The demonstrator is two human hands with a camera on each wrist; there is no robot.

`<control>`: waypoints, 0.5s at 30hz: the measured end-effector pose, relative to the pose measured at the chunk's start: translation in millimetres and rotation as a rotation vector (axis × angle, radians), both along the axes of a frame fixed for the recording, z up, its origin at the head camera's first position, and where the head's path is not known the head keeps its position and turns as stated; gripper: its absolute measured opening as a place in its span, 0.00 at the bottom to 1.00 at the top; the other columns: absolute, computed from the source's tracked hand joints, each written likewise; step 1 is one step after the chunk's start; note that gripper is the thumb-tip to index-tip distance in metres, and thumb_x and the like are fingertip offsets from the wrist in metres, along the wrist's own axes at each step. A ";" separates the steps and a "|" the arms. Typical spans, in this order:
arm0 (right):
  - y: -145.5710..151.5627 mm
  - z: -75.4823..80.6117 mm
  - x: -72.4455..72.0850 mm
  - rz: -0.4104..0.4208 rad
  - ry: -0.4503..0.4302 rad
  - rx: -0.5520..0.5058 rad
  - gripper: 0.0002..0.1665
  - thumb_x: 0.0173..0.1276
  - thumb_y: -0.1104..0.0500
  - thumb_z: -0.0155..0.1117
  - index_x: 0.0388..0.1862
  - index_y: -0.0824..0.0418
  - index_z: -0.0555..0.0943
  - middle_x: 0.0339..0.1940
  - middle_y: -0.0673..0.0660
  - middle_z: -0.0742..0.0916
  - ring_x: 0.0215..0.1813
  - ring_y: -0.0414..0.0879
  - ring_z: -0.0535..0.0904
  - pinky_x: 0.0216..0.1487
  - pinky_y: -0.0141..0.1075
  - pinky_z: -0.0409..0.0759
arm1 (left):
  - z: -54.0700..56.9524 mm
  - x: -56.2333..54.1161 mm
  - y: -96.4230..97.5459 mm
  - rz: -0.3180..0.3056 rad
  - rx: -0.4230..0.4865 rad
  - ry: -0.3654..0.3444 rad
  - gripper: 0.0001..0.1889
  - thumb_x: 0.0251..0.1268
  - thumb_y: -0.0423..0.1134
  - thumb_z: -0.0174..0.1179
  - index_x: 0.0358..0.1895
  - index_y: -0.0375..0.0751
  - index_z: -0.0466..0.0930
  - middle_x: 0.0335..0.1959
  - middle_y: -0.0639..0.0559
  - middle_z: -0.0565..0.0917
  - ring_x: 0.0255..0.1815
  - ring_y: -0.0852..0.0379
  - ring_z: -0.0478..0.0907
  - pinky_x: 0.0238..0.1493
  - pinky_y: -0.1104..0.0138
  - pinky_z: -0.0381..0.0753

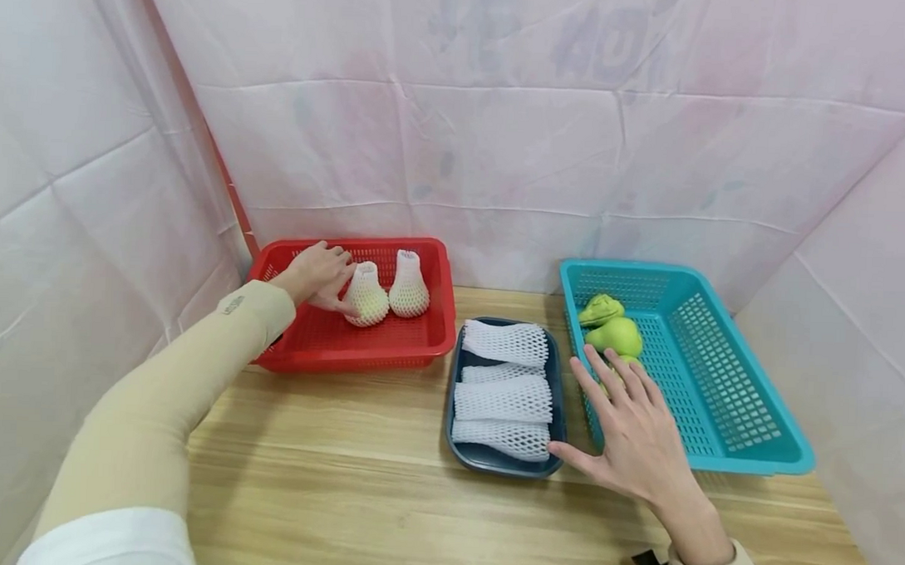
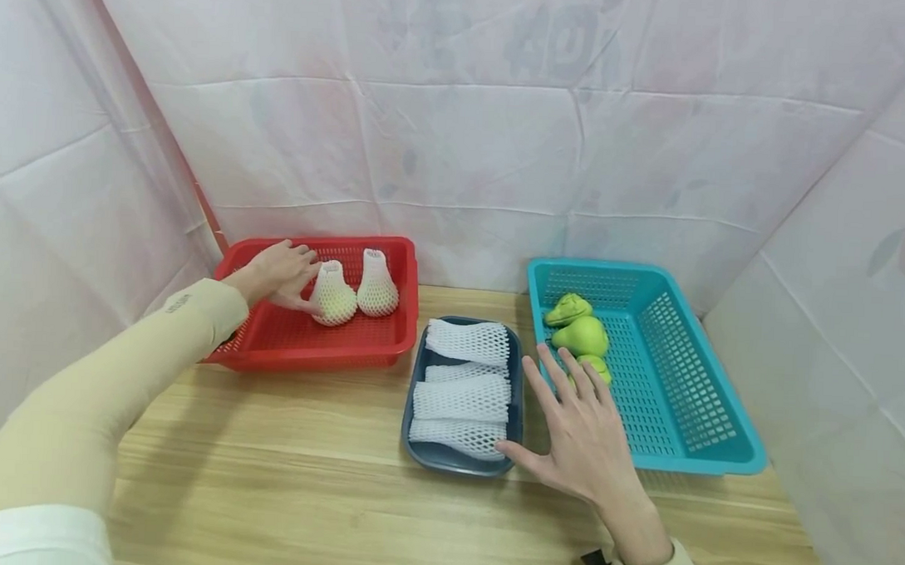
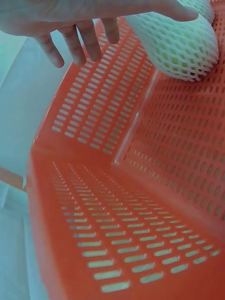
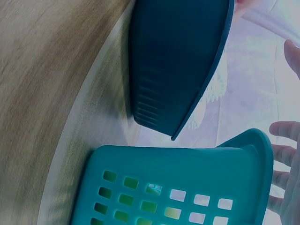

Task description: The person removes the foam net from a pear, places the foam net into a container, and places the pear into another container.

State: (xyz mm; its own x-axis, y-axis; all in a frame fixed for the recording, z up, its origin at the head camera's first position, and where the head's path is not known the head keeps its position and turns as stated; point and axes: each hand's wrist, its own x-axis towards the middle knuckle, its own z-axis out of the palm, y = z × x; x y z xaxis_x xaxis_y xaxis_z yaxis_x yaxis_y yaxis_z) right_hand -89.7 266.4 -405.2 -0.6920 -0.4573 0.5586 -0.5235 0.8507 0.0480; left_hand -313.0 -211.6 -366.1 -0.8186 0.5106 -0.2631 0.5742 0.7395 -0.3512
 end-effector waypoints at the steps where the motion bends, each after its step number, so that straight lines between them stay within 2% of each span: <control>1: 0.1 0.2 0.0 -0.002 0.000 -0.001 0.67 0.64 0.10 0.35 0.80 0.59 0.70 0.82 0.62 0.73 0.78 0.66 0.70 0.89 0.51 0.50 | -1.0 -0.5 1.5 0.000 -0.002 -0.004 0.53 0.59 0.79 0.58 0.70 0.32 0.76 0.68 0.32 0.80 0.70 0.34 0.75 0.71 0.42 0.74; 4: 0.4 0.9 -0.4 -0.005 0.001 -0.004 0.67 0.64 0.09 0.34 0.79 0.59 0.72 0.80 0.63 0.75 0.77 0.66 0.70 0.83 0.57 0.60 | -4.4 -2.6 6.4 0.018 0.002 -0.035 0.56 0.58 0.80 0.58 0.72 0.31 0.73 0.70 0.32 0.78 0.72 0.34 0.74 0.73 0.42 0.73; 6: 0.6 1.2 -0.6 -0.006 0.003 -0.005 0.67 0.64 0.09 0.33 0.78 0.60 0.72 0.79 0.64 0.76 0.77 0.66 0.71 0.80 0.59 0.62 | -7.0 -4.1 8.8 0.030 0.002 -0.054 0.58 0.57 0.81 0.58 0.74 0.31 0.71 0.73 0.31 0.76 0.75 0.33 0.72 0.75 0.42 0.71; 9: 1.0 1.2 -0.8 -0.002 0.005 -0.006 0.68 0.64 0.09 0.34 0.78 0.60 0.73 0.79 0.64 0.76 0.77 0.66 0.71 0.85 0.55 0.58 | -10.5 -6.0 11.6 0.047 0.006 -0.078 0.60 0.56 0.80 0.60 0.76 0.30 0.68 0.75 0.30 0.74 0.77 0.32 0.70 0.78 0.42 0.69; 12: 1.8 1.2 -0.7 0.000 0.002 -0.005 0.67 0.64 0.10 0.34 0.78 0.61 0.73 0.81 0.63 0.75 0.77 0.66 0.70 0.90 0.49 0.48 | -13.2 -6.5 13.5 0.057 0.015 -0.087 0.60 0.55 0.80 0.61 0.76 0.29 0.68 0.74 0.30 0.75 0.77 0.31 0.70 0.78 0.42 0.68; 15: 2.3 1.5 -0.4 0.001 0.005 -0.006 0.67 0.64 0.10 0.35 0.78 0.61 0.73 0.81 0.62 0.74 0.77 0.66 0.70 0.91 0.47 0.45 | -14.9 -6.3 14.9 0.060 0.028 -0.096 0.60 0.54 0.79 0.63 0.75 0.29 0.68 0.74 0.30 0.75 0.77 0.31 0.70 0.79 0.41 0.68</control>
